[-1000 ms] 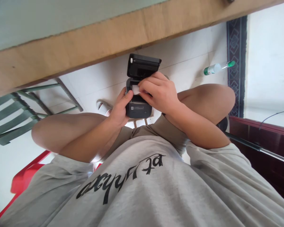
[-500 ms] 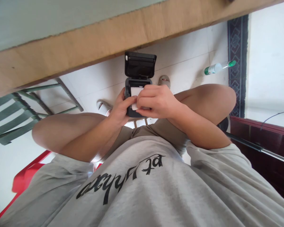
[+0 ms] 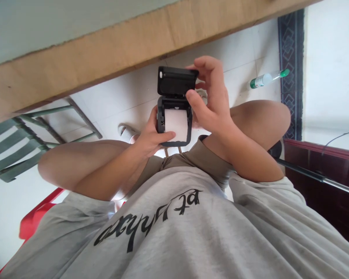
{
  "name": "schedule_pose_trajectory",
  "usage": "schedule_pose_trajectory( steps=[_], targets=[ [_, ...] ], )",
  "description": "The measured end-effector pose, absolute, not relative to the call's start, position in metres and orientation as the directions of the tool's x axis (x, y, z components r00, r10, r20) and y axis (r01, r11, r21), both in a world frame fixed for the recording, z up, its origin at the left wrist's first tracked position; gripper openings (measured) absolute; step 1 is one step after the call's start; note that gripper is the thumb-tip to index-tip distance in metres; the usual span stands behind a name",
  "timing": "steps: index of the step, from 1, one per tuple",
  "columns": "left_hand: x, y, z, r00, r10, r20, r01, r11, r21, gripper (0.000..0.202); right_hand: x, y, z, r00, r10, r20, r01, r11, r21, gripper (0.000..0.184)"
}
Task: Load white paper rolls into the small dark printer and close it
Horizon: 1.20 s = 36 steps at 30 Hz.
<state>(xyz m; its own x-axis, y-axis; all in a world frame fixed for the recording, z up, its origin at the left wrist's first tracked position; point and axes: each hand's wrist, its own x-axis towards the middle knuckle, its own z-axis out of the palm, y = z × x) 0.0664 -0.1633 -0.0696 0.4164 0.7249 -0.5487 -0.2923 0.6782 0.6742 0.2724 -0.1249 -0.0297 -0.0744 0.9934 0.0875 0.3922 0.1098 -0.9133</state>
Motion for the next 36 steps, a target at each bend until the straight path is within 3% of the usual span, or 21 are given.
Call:
schedule_pose_trajectory(
  steps=[3, 5, 10, 13, 20, 26, 36],
  targets=[
    [0.066, -0.165, -0.075, 0.435, 0.73, -0.527, -0.299, 0.67, 0.68, 0.118, 0.27, -0.125, -0.031, -0.014, 0.98, 0.196, 0.237, 0.194, -0.952, 0.044],
    [0.066, -0.166, -0.078, 0.447, 0.737, -0.507, -0.321, 0.661, 0.678, 0.121, 0.27, -0.125, -0.031, -0.016, 0.982, 0.188, 0.274, 0.185, -0.944, 0.038],
    [0.065, -0.169, -0.076, 0.419, 0.768, -0.484, -0.407, 0.636, 0.656, 0.11, 0.274, -0.127, -0.033, -0.18, 0.975, -0.13, 0.441, -0.038, -0.897, 0.062],
    [0.066, -0.168, -0.066, 0.383, 0.777, -0.499, -0.464, 0.629, 0.624, 0.097, 0.275, -0.128, -0.037, -0.325, 0.911, -0.253, 0.464, -0.079, -0.882, 0.073],
    [0.066, -0.163, -0.049, 0.325, 0.724, -0.609, -0.444, 0.685, 0.578, 0.072, 0.269, -0.127, -0.039, -0.396, 0.883, -0.253, 0.43, -0.065, -0.901, 0.091],
    [0.066, -0.162, -0.052, 0.325, 0.736, -0.594, -0.432, 0.675, 0.599, 0.08, 0.269, -0.127, -0.039, -0.394, 0.888, -0.239, 0.444, -0.044, -0.895, 0.091],
    [0.066, -0.163, -0.051, 0.326, 0.733, -0.598, -0.442, 0.677, 0.589, 0.076, 0.269, -0.129, -0.043, -0.381, 0.9, -0.214, 0.44, -0.027, -0.897, 0.095]
  ],
)
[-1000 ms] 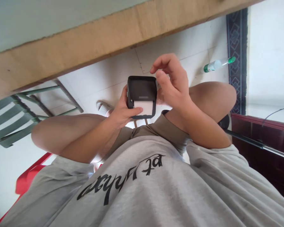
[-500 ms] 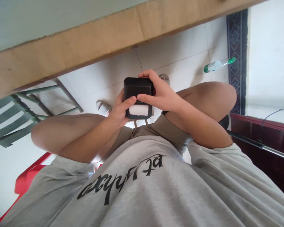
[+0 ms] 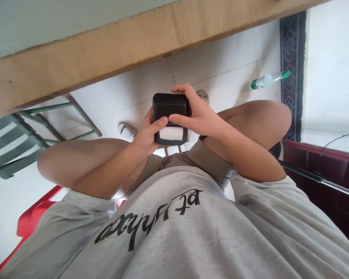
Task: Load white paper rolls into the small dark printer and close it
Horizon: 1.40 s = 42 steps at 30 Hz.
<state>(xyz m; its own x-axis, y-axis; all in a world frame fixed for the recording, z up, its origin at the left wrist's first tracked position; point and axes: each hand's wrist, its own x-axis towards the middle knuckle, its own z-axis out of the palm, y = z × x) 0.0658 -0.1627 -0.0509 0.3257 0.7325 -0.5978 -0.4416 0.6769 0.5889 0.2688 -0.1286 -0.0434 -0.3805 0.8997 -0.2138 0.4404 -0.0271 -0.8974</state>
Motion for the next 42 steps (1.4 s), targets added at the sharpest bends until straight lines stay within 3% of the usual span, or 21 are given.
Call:
schedule_pose_trajectory(
  steps=[21, 32, 42],
  targets=[
    [0.065, -0.163, -0.053, 0.315, 0.723, -0.614, -0.432, 0.686, 0.586, 0.068, 0.271, -0.13, -0.043, -0.422, 0.892, -0.163, 0.53, 0.097, -0.843, 0.079],
    [0.073, -0.161, -0.057, 0.306, 0.668, -0.678, -0.54, 0.708, 0.455, 0.057, 0.272, -0.128, -0.04, -0.413, 0.889, -0.197, 0.619, 0.116, -0.777, 0.072],
    [0.073, -0.161, -0.061, 0.221, 0.655, -0.723, -0.566, 0.69, 0.452, 0.048, 0.27, -0.129, -0.04, -0.37, 0.91, -0.185, 0.663, 0.119, -0.739, 0.071]
  ],
)
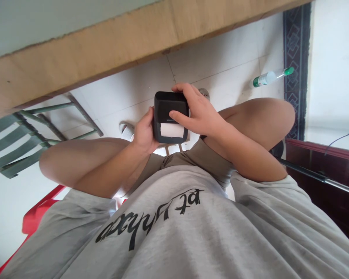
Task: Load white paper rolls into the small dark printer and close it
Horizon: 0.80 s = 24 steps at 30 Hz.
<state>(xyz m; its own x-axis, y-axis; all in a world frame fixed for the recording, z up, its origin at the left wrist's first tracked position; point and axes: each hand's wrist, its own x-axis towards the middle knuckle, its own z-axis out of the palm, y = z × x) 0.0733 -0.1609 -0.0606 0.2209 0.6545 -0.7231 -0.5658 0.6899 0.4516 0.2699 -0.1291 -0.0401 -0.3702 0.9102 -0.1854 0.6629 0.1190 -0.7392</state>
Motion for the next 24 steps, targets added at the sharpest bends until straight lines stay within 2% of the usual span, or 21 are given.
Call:
schedule_pose_trajectory(
  steps=[3, 10, 16, 20, 22, 24],
  targets=[
    [0.074, -0.162, -0.063, 0.206, 0.677, -0.707, -0.572, 0.669, 0.475, 0.045, 0.268, -0.128, -0.036, -0.404, 0.894, -0.195, 0.671, 0.145, -0.727, 0.071],
    [0.073, -0.159, -0.064, 0.19, 0.702, -0.687, -0.562, 0.651, 0.51, 0.028, 0.269, -0.127, -0.033, -0.486, 0.845, -0.223, 0.651, 0.18, -0.737, 0.085],
    [0.072, -0.155, -0.059, 0.183, 0.698, -0.693, -0.572, 0.649, 0.502, 0.025, 0.273, -0.128, -0.035, -0.519, 0.828, -0.212, 0.63, 0.203, -0.75, 0.093],
    [0.075, -0.152, -0.054, 0.2, 0.674, -0.711, -0.618, 0.65, 0.443, 0.024, 0.27, -0.128, -0.029, -0.51, 0.837, -0.198, 0.658, 0.232, -0.716, 0.088],
    [0.077, -0.151, -0.053, 0.218, 0.646, -0.732, -0.615, 0.673, 0.411, 0.027, 0.268, -0.129, -0.024, -0.492, 0.855, -0.166, 0.669, 0.249, -0.7, 0.079],
    [0.077, -0.151, -0.053, 0.234, 0.615, -0.753, -0.571, 0.713, 0.406, 0.029, 0.267, -0.13, -0.02, -0.445, 0.893, -0.072, 0.674, 0.28, -0.683, 0.066]
  ],
)
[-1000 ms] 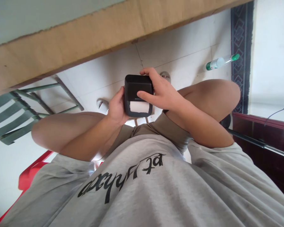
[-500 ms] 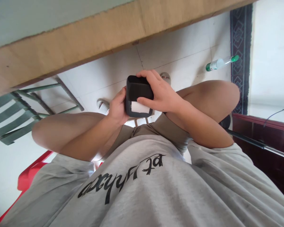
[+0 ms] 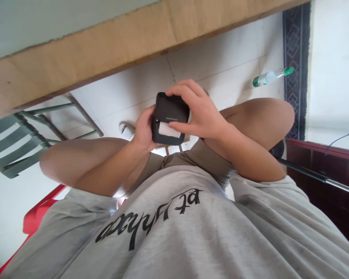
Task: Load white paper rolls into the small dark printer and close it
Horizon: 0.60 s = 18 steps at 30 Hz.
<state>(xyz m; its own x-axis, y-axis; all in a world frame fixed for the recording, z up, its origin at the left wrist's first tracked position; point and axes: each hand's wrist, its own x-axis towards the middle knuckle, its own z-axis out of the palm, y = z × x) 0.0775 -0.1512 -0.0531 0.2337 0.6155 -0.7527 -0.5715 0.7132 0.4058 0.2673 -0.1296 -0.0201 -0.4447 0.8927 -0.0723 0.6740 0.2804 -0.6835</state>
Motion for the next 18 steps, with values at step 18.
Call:
schedule_pose_trajectory(
  steps=[18],
  targets=[
    [0.078, -0.155, -0.06, 0.191, 0.668, -0.719, -0.514, 0.692, 0.507, 0.019, 0.246, -0.139, -0.025, -0.289, 0.932, -0.22, 0.948, 0.247, -0.201, 0.046]
  ],
)
